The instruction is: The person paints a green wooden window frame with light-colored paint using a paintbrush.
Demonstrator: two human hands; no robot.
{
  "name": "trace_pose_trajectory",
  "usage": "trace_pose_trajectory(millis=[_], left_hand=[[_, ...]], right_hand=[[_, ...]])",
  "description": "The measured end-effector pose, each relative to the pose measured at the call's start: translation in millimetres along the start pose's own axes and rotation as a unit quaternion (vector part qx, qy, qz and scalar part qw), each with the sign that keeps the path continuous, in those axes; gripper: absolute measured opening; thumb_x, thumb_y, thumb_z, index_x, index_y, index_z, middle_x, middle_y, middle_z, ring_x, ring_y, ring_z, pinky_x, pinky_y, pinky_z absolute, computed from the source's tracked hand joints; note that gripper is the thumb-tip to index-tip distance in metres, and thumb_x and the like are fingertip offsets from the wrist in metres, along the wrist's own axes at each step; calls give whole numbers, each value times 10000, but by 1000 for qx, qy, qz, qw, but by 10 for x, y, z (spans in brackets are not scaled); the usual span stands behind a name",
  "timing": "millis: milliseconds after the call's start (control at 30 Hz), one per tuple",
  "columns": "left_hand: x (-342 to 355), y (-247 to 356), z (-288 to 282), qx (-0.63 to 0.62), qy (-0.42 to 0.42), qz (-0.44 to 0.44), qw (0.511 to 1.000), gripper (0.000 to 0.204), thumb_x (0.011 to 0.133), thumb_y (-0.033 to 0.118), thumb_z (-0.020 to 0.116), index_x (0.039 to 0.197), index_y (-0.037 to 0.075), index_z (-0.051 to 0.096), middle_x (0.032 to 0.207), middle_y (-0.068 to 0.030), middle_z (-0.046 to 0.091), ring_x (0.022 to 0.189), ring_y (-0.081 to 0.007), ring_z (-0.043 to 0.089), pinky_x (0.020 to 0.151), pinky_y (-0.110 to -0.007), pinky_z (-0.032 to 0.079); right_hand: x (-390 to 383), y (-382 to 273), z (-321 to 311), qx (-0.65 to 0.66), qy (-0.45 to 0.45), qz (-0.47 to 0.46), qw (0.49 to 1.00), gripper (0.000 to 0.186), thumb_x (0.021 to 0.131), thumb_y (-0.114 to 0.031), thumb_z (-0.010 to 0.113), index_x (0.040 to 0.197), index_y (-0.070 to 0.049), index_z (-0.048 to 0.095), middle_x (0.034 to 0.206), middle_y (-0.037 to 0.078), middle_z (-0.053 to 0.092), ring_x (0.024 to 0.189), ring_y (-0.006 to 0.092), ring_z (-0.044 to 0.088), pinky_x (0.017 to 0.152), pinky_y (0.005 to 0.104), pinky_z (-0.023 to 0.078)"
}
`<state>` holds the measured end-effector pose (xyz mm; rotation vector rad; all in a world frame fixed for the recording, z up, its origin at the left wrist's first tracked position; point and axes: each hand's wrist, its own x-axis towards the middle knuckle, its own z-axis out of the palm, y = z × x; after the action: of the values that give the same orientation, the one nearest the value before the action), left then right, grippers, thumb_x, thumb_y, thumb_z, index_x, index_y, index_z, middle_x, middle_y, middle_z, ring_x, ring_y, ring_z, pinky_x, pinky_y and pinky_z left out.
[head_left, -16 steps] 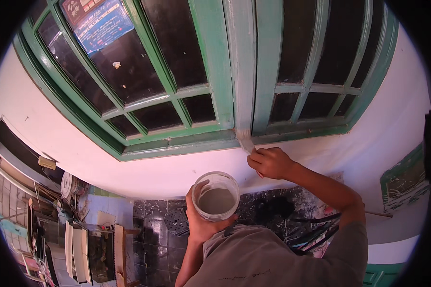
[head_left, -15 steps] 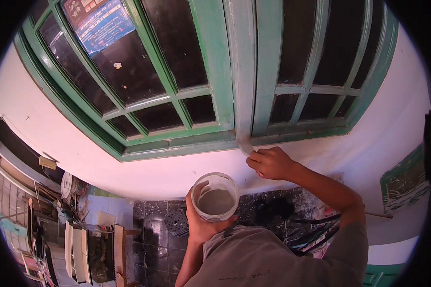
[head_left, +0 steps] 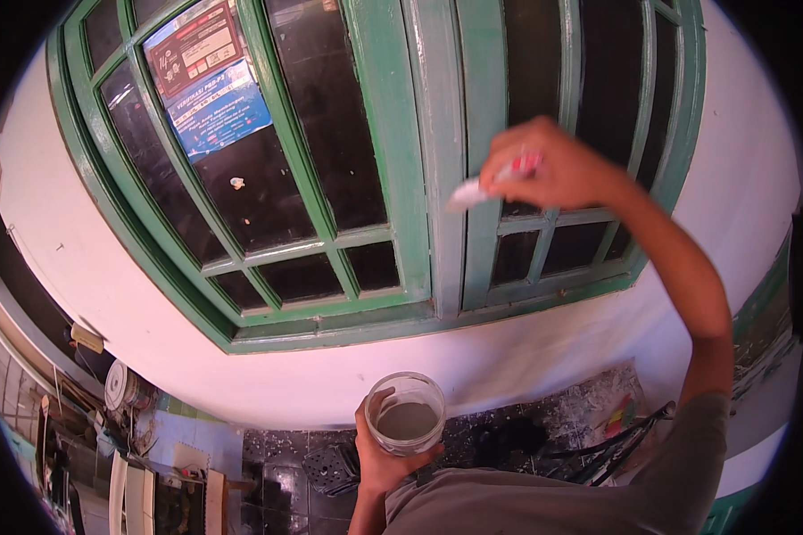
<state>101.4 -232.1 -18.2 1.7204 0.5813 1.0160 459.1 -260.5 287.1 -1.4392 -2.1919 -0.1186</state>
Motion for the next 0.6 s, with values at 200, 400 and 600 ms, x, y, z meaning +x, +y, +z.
trace_pose_trajectory(millis=[200, 400, 600], left_hand=[[147, -127, 1, -30, -17, -3, 999, 1176, 539, 202, 1048, 1477, 1, 368, 1397, -194, 556, 1297, -308, 595, 1090, -439, 503], [386, -173, -93, -35, -60, -20, 997, 1200, 515, 193, 1053, 1449, -28, 332, 1447, -188, 475, 1339, -295, 546, 1122, -435, 483], [673, -286, -220, -55, -91, 16, 994, 1179, 541, 218, 1045, 1480, 3, 365, 1405, -184, 548, 1302, -302, 588, 1094, -438, 499]], right_hand=[[433, -335, -1153, -83, 92, 80, 989, 147, 968, -145, 728, 1072, -48, 765, 964, 76, 754, 759, 145, 721, 579, 270, 543], [782, -666, -1646, -249, 316, -153, 903, 174, 965, -163, 754, 1064, -21, 769, 867, 55, 742, 686, 116, 672, 595, 227, 506], [767, -800, -1274, -569, 297, -226, 732, 90, 923, -89, 753, 920, 1, 752, 891, 89, 746, 705, 183, 693, 590, 287, 522]])
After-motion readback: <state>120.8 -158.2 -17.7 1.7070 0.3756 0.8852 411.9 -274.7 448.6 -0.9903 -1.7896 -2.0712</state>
